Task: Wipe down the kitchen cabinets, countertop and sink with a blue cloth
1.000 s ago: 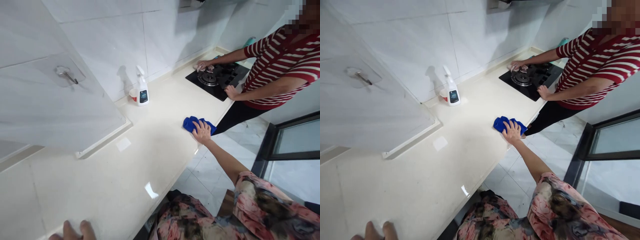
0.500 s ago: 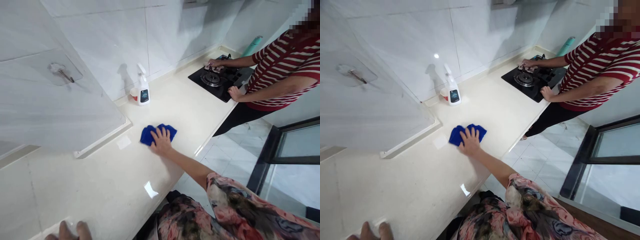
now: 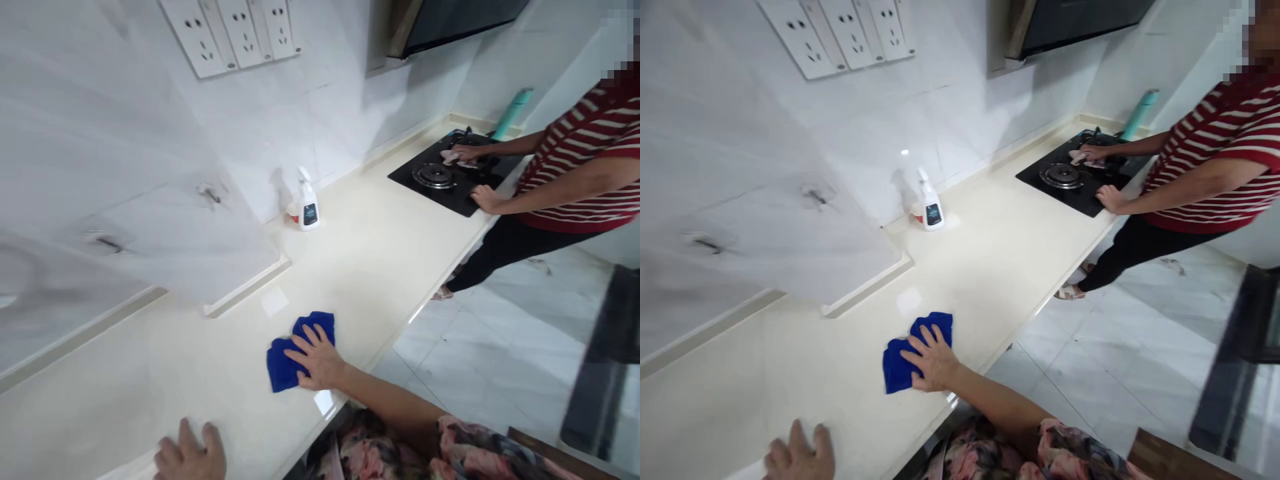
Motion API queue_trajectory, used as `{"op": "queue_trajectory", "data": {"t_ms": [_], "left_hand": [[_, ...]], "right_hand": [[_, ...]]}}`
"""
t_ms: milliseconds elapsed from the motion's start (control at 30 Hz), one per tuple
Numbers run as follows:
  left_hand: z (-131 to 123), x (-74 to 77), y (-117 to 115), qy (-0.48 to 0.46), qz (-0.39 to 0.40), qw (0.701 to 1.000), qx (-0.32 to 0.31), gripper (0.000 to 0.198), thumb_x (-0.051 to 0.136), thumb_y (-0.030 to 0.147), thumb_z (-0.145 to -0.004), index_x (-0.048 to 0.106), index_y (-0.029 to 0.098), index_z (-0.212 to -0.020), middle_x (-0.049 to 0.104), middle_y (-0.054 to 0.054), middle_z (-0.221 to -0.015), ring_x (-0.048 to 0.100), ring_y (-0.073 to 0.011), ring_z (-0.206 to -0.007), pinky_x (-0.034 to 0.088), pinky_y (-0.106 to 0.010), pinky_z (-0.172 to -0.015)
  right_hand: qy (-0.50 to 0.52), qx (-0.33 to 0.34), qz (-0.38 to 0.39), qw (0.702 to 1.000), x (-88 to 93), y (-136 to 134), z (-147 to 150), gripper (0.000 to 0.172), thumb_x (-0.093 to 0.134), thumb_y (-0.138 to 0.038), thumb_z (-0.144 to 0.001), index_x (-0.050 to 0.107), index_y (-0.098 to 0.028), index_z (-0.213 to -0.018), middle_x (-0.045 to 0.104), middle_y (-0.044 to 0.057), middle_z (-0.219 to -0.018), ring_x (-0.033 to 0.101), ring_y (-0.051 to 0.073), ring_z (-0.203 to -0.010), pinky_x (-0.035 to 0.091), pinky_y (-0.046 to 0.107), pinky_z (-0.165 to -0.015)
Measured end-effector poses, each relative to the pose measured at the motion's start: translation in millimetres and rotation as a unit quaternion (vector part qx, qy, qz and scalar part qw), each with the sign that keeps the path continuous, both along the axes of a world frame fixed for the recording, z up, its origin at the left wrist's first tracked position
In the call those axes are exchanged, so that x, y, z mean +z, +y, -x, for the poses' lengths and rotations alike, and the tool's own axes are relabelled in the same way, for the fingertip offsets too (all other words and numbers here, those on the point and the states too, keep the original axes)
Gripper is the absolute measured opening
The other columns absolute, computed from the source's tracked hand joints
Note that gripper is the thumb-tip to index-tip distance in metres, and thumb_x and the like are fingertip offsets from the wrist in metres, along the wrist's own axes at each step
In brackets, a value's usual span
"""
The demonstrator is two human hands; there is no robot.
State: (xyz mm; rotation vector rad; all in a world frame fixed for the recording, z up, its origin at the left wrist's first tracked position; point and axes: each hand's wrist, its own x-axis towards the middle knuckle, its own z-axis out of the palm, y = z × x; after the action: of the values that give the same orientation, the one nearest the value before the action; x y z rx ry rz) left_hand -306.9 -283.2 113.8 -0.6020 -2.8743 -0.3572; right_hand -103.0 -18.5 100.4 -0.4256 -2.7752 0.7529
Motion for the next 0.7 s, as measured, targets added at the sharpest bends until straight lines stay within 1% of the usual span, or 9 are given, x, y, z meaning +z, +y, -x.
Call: {"op": "queue_trajectory", "data": {"t_ms": [167,233,333,433,500,533,600,667,700], "left_hand": [[0.5,-17.2,-3.6,0.054,0.013,0.998,-0.029,0.077,0.021,0.051,-0.102,0.048,-0.005,-0.147,0.039,-0.041,-0.153,0.035,-0.0559,-0.147,0.037,-0.078,-0.110],[-9.4,-27.4,6.1,0.054,0.011,0.996,-0.075,0.070,0.022,0.042,-0.104,0.047,-0.010,-0.145,0.042,-0.041,-0.151,0.036,-0.0510,-0.149,0.038,-0.073,-0.114],[-45.5,-37.8,35.8,0.064,0.017,0.969,-0.237,0.053,0.035,0.029,-0.104,0.048,0.010,-0.152,0.038,-0.025,-0.163,0.031,-0.0391,-0.155,0.039,-0.064,-0.121],[-88.7,-36.6,70.2,0.043,0.023,0.936,-0.349,0.060,0.043,0.028,-0.102,0.034,0.022,-0.161,0.029,-0.015,-0.170,0.023,-0.0337,-0.159,0.038,-0.064,-0.124],[-102.9,-31.9,85.3,0.010,0.027,0.914,-0.406,0.065,0.046,0.029,-0.101,0.027,0.028,-0.163,0.021,-0.011,-0.173,0.019,-0.0327,-0.160,0.037,-0.062,-0.125],[-102.5,-29.4,88.8,-0.006,0.029,0.902,-0.430,0.066,0.048,0.029,-0.101,0.027,0.030,-0.163,0.019,-0.010,-0.173,0.020,-0.0323,-0.160,0.037,-0.061,-0.126],[-84.5,-25.7,86.1,-0.035,0.034,0.878,-0.477,0.066,0.051,0.031,-0.099,0.031,0.032,-0.162,0.023,-0.007,-0.173,0.026,-0.0306,-0.159,0.040,-0.058,-0.125],[-46.3,-23.7,69.9,-0.055,0.041,0.870,-0.489,0.062,0.052,0.032,-0.099,0.036,0.033,-0.159,0.033,-0.003,-0.169,0.032,-0.0283,-0.156,0.041,-0.056,-0.124],[-21.5,-23.3,56.7,-0.056,0.042,0.886,-0.459,0.060,0.051,0.031,-0.099,0.039,0.031,-0.158,0.038,-0.003,-0.167,0.033,-0.0287,-0.156,0.040,-0.057,-0.125]], "right_hand": [[0.018,-0.004,-0.021,1.000,-3.7,2.6,-7.6,0.062,0.060,-0.046,-0.092,0.053,-0.032,-0.152,0.045,0.006,-0.163,0.031,0.040,-0.150,0.015,0.064,-0.124],[0.013,-0.037,-0.047,0.998,-5.1,6.1,-20.0,0.061,0.062,-0.042,-0.091,0.054,-0.034,-0.151,0.046,0.004,-0.162,0.032,0.039,-0.150,0.018,0.061,-0.124],[-0.002,-0.112,-0.110,0.988,-9.8,15.5,-46.9,0.059,0.060,-0.037,-0.092,0.056,-0.034,-0.151,0.048,0.005,-0.161,0.033,0.038,-0.150,0.022,0.059,-0.122],[-0.019,-0.178,-0.177,0.968,-17.0,23.8,-71.9,0.055,0.055,-0.037,-0.096,0.056,-0.032,-0.151,0.050,0.006,-0.159,0.036,0.038,-0.148,0.028,0.058,-0.120],[-0.026,-0.212,-0.208,0.955,-21.1,24.4,-80.6,0.052,0.052,-0.038,-0.098,0.057,-0.030,-0.150,0.050,0.007,-0.158,0.038,0.038,-0.147,0.030,0.058,-0.119],[-0.029,-0.228,-0.217,0.949,-22.4,23.0,-82.1,0.052,0.051,-0.037,-0.098,0.058,-0.029,-0.149,0.050,0.008,-0.157,0.038,0.038,-0.147,0.030,0.058,-0.119],[-0.033,-0.256,-0.226,0.939,-23.3,18.0,-80.5,0.052,0.051,-0.038,-0.097,0.059,-0.027,-0.148,0.050,0.009,-0.157,0.038,0.039,-0.147,0.029,0.060,-0.120],[-0.036,-0.275,-0.229,0.933,-22.9,12.9,-76.1,0.053,0.052,-0.039,-0.095,0.059,-0.026,-0.147,0.051,0.011,-0.156,0.038,0.039,-0.146,0.027,0.062,-0.121],[-0.037,-0.279,-0.231,0.932,-22.7,11.3,-74.1,0.054,0.053,-0.039,-0.095,0.060,-0.025,-0.146,0.052,0.011,-0.155,0.038,0.039,-0.146,0.026,0.062,-0.121]]}}
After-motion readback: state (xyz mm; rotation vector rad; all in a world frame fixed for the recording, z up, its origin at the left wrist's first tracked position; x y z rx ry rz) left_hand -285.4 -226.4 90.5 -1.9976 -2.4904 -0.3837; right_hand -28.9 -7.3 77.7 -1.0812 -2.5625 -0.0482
